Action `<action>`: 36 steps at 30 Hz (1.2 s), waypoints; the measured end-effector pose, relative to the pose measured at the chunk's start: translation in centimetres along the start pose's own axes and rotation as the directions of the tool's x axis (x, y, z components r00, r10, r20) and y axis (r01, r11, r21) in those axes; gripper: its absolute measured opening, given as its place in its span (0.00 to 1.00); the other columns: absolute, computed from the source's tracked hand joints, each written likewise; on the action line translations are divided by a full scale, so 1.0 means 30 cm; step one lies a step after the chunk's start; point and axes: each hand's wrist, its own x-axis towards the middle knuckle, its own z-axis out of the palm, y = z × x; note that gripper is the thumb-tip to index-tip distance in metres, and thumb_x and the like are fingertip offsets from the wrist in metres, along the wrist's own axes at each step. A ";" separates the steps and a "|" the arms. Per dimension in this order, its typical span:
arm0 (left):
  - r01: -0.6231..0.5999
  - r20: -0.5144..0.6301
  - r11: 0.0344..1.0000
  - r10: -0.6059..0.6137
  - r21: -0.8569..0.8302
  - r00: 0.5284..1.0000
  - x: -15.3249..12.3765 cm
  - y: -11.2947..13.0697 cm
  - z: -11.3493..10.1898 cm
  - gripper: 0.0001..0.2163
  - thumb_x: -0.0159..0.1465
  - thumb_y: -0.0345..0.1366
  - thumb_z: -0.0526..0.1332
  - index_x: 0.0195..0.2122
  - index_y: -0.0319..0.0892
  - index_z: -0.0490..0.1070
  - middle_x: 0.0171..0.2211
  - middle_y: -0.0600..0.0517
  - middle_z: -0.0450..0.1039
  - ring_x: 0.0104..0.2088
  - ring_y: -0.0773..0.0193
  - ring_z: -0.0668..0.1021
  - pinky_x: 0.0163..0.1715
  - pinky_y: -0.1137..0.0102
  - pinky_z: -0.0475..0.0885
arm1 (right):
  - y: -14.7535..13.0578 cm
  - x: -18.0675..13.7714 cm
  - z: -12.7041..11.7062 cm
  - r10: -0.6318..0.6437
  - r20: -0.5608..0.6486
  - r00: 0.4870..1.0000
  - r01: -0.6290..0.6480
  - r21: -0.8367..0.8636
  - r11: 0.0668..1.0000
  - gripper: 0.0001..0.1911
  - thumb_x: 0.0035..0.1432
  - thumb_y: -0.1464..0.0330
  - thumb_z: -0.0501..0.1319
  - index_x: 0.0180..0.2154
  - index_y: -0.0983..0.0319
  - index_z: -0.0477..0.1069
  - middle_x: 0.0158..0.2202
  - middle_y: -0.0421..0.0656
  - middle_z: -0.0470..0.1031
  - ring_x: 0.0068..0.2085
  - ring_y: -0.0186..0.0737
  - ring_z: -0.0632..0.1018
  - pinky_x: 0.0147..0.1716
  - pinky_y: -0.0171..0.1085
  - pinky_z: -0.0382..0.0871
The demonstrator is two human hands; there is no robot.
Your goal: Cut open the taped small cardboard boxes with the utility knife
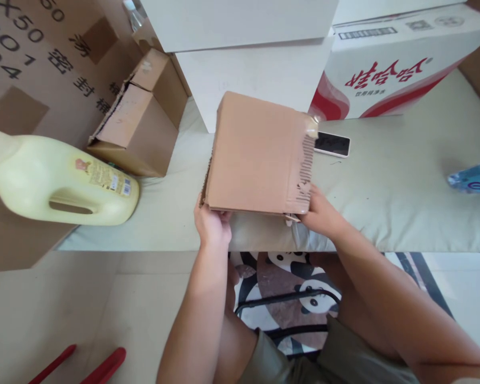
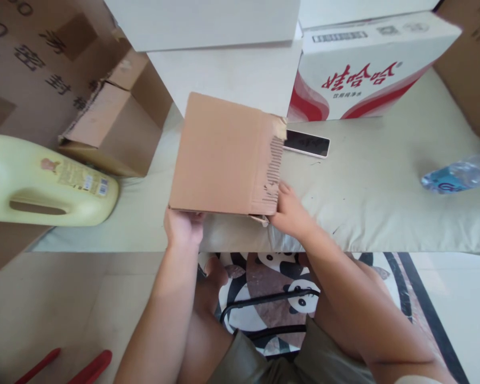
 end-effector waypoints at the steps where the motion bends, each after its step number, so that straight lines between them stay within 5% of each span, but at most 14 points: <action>1: 0.027 -0.022 1.000 -0.027 -0.013 0.999 0.003 -0.001 -0.001 0.11 0.53 0.40 0.62 0.38 0.47 0.72 0.32 0.53 0.75 0.33 0.63 0.78 0.32 0.68 0.73 | -0.006 0.002 -0.003 -0.006 -0.030 1.000 0.008 0.060 0.998 0.18 0.59 0.63 0.59 0.49 0.57 0.78 0.57 0.51 0.77 0.63 0.59 0.72 0.64 0.61 0.63; 6: 0.128 -0.046 0.992 -0.127 0.015 0.991 0.012 0.008 -0.002 0.16 0.54 0.35 0.62 0.46 0.49 0.74 0.41 0.49 0.79 0.38 0.60 0.81 0.34 0.65 0.78 | -0.049 -0.023 -0.025 -0.001 0.059 0.998 -0.024 0.426 0.904 0.29 0.57 0.55 0.59 0.59 0.54 0.70 0.64 0.46 0.73 0.67 0.57 0.68 0.66 0.57 0.62; 8: 0.058 -0.025 0.989 -0.055 0.137 0.998 0.011 0.011 -0.006 0.21 0.53 0.32 0.64 0.50 0.50 0.74 0.48 0.48 0.78 0.39 0.60 0.81 0.34 0.66 0.78 | -0.060 -0.032 -0.023 0.092 0.038 0.995 -0.098 0.556 0.826 0.30 0.57 0.53 0.61 0.59 0.54 0.70 0.62 0.45 0.74 0.64 0.55 0.72 0.62 0.55 0.68; 10: -0.134 0.067 0.941 0.119 0.309 0.991 0.008 0.010 -0.014 0.24 0.52 0.29 0.66 0.52 0.50 0.74 0.56 0.46 0.75 0.45 0.58 0.81 0.37 0.65 0.79 | -0.063 -0.028 -0.013 0.274 -0.048 0.960 -0.182 0.638 0.749 0.24 0.58 0.50 0.60 0.50 0.55 0.75 0.53 0.45 0.80 0.55 0.53 0.79 0.53 0.52 0.75; 13: -0.455 0.329 0.747 0.327 0.485 0.886 0.001 -0.002 -0.027 0.28 0.53 0.26 0.65 0.56 0.49 0.75 0.58 0.44 0.71 0.55 0.55 0.77 0.50 0.62 0.78 | -0.056 -0.006 0.001 0.584 -0.164 0.795 -0.316 0.710 0.629 0.23 0.60 0.45 0.58 0.31 0.57 0.75 0.32 0.45 0.80 0.35 0.48 0.80 0.33 0.45 0.76; 16: -0.610 0.492 0.588 0.372 0.531 0.787 -0.007 -0.020 -0.032 0.29 0.57 0.24 0.63 0.61 0.48 0.72 0.56 0.44 0.71 0.57 0.55 0.76 0.59 0.58 0.73 | -0.047 0.013 0.003 0.726 -0.219 0.652 -0.359 0.754 0.550 0.23 0.54 0.46 0.65 0.24 0.57 0.71 0.25 0.42 0.75 0.29 0.45 0.77 0.25 0.41 0.71; 18: -0.678 0.538 0.519 0.418 0.520 0.732 -0.015 -0.026 -0.029 0.29 0.59 0.24 0.61 0.62 0.49 0.71 0.55 0.44 0.70 0.59 0.55 0.75 0.63 0.57 0.71 | -0.045 0.018 0.000 0.756 -0.205 0.622 -0.375 0.770 0.517 0.21 0.51 0.47 0.68 0.25 0.58 0.72 0.25 0.42 0.76 0.30 0.45 0.78 0.24 0.40 0.70; 21: -0.730 0.517 0.465 0.516 0.501 0.683 -0.027 -0.026 -0.019 0.24 0.62 0.25 0.59 0.59 0.48 0.73 0.55 0.44 0.70 0.59 0.56 0.74 0.64 0.58 0.69 | -0.047 0.022 -0.002 0.729 -0.179 0.661 -0.323 0.809 0.491 0.18 0.52 0.51 0.68 0.32 0.59 0.75 0.30 0.43 0.80 0.35 0.48 0.82 0.29 0.42 0.75; 25: -0.656 0.384 0.542 0.537 0.525 0.751 -0.037 -0.027 -0.006 0.18 0.64 0.27 0.58 0.54 0.46 0.77 0.54 0.44 0.70 0.58 0.57 0.75 0.64 0.59 0.68 | -0.048 0.025 0.003 0.633 -0.269 0.725 -0.201 0.798 0.569 0.16 0.55 0.55 0.64 0.40 0.58 0.76 0.40 0.45 0.83 0.46 0.52 0.84 0.41 0.46 0.80; 30: -0.482 0.345 0.780 0.359 0.399 0.867 -0.031 -0.014 -0.003 0.15 0.59 0.34 0.65 0.48 0.48 0.78 0.52 0.46 0.74 0.58 0.53 0.76 0.61 0.57 0.71 | -0.038 0.022 0.002 0.582 -0.302 0.755 -0.189 0.750 0.634 0.16 0.58 0.56 0.61 0.44 0.57 0.76 0.45 0.46 0.83 0.52 0.53 0.82 0.49 0.51 0.80; 33: -0.275 0.430 0.938 0.164 0.209 0.888 -0.026 0.026 -0.014 0.18 0.55 0.40 0.66 0.47 0.48 0.77 0.53 0.45 0.76 0.58 0.47 0.76 0.50 0.57 0.77 | -0.036 0.025 -0.014 0.594 -0.327 0.735 -0.130 0.792 0.596 0.13 0.55 0.59 0.63 0.41 0.57 0.76 0.44 0.45 0.83 0.54 0.51 0.81 0.54 0.51 0.77; 36: -0.071 0.446 0.994 0.029 0.078 0.895 -0.010 0.073 -0.031 0.19 0.58 0.49 0.62 0.49 0.50 0.75 0.58 0.44 0.73 0.60 0.44 0.75 0.41 0.58 0.78 | -0.048 0.028 -0.046 0.602 -0.286 0.746 -0.065 0.867 0.493 0.14 0.50 0.60 0.65 0.39 0.57 0.76 0.46 0.44 0.82 0.54 0.50 0.81 0.56 0.49 0.76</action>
